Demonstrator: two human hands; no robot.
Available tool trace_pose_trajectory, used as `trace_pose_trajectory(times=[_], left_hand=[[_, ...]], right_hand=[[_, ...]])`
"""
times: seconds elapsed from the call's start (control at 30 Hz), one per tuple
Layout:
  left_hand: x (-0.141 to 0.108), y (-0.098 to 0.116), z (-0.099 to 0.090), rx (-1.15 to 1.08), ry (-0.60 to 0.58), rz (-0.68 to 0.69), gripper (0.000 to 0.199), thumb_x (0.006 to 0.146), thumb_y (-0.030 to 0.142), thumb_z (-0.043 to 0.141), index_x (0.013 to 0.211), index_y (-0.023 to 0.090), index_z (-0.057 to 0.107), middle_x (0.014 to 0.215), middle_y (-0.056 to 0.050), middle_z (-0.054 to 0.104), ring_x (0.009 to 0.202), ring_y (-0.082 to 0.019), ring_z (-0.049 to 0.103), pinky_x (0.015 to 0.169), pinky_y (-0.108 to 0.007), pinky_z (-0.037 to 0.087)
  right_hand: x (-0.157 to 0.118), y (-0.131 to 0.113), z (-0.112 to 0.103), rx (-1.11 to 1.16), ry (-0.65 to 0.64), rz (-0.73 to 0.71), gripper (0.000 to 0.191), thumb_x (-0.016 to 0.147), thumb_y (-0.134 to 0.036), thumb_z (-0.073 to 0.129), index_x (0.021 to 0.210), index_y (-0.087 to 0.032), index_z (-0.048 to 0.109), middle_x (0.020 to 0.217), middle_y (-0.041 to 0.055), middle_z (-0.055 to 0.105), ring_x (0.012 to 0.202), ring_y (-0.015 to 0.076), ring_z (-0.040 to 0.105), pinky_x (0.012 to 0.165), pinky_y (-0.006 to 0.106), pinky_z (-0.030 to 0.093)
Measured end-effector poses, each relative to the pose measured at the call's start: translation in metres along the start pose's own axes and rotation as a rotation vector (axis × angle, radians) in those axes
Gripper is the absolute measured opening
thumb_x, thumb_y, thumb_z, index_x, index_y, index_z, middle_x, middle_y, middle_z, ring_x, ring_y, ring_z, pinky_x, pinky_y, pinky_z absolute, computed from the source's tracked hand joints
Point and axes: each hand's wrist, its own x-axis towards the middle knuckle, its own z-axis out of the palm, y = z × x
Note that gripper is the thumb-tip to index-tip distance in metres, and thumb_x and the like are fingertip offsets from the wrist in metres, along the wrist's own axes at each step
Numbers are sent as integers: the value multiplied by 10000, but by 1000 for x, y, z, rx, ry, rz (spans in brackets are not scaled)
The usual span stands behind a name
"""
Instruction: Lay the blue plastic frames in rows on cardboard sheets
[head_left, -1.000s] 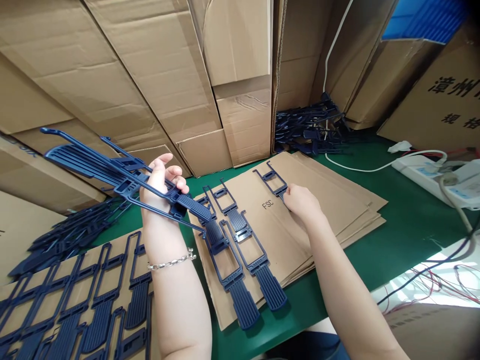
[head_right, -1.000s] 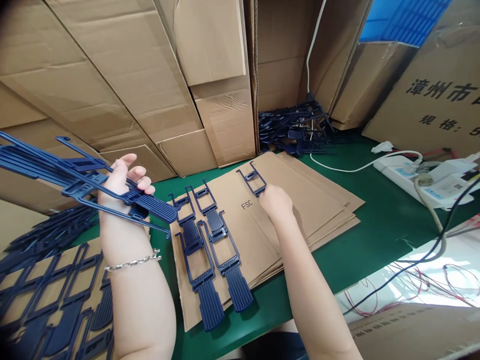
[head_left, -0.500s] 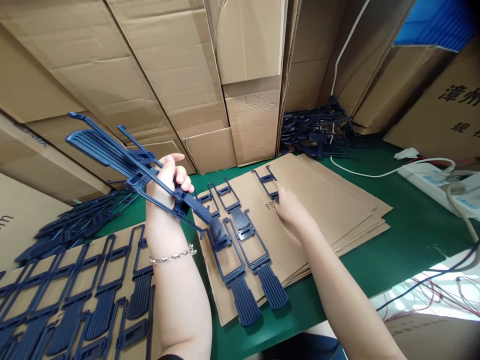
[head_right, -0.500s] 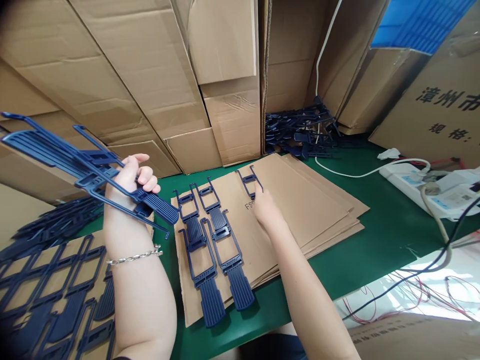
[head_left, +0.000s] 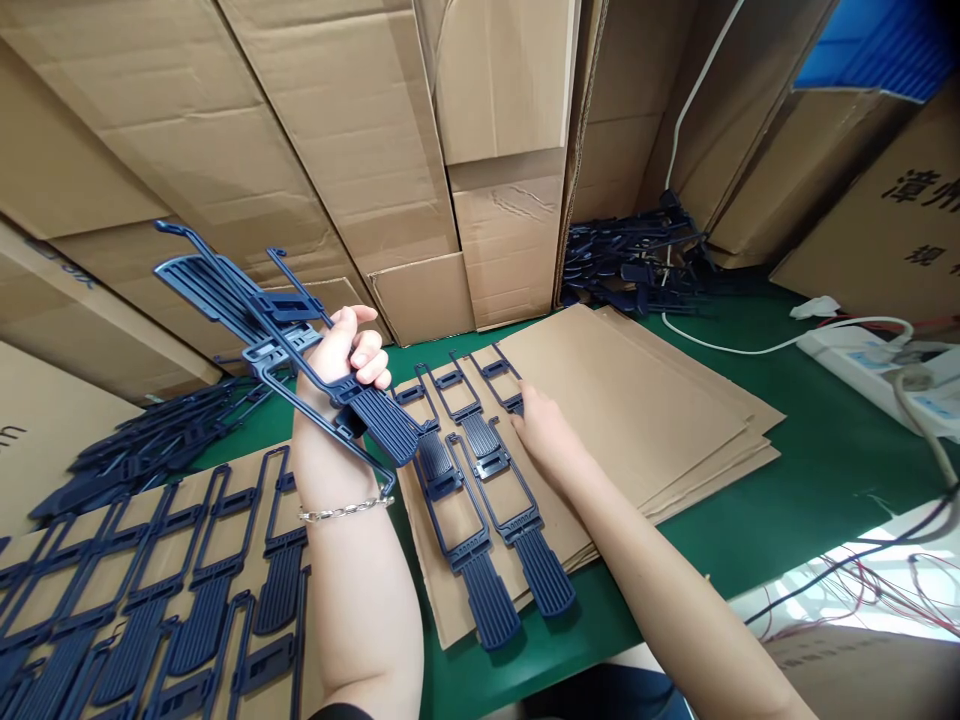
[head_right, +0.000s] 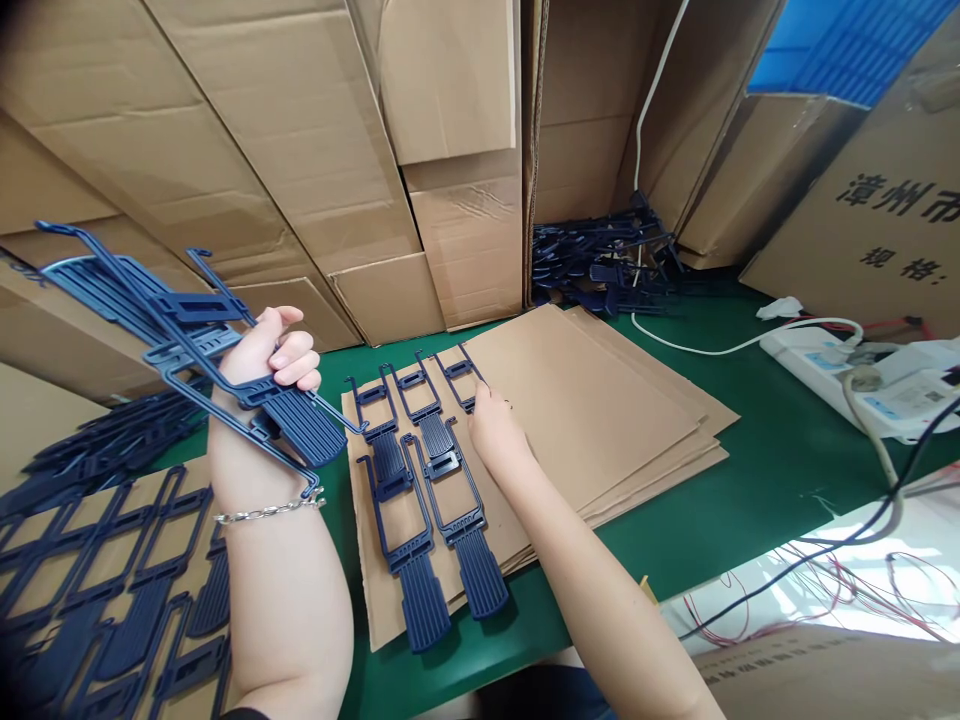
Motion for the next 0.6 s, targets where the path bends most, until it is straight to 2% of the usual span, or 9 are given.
trace_pose_trajectory(times=[0.17, 0.27, 0.43, 0.6], left_hand=[[2, -2, -3, 63, 16, 43, 263, 956, 276, 286, 825, 187, 497, 435, 73, 293, 326, -49, 298, 367, -154, 355], [6, -5, -7, 111, 36, 74, 243, 944, 279, 318, 822, 181, 504, 430, 72, 305, 321, -55, 313, 352, -160, 369], [12, -10, -10, 214, 70, 109, 192, 893, 341, 428, 820, 179, 501, 420, 82, 334, 315, -64, 357, 355, -182, 417], [8, -10, -3, 308, 147, 140, 177, 878, 305, 426, 832, 150, 498, 421, 79, 384, 326, -66, 402, 382, -186, 446]], right_hand=[[-4, -4, -5, 16, -4, -31, 492, 846, -191, 442, 1316, -75, 350, 1238, 158, 516, 1136, 231, 491, 921, 309, 395], [-6, -4, -13, 12, -36, -85, 517, 829, -148, 420, 1340, -119, 344, 1303, 132, 477, 1173, 229, 465, 956, 331, 369], [-5, 1, -18, 12, -120, -127, 448, 779, -47, 402, 1185, -191, 528, 1182, 75, 580, 1078, 206, 540, 892, 290, 410], [-3, 2, -10, 16, -109, -106, 479, 801, -87, 438, 1274, -161, 439, 1150, 119, 587, 1052, 233, 554, 859, 313, 429]])
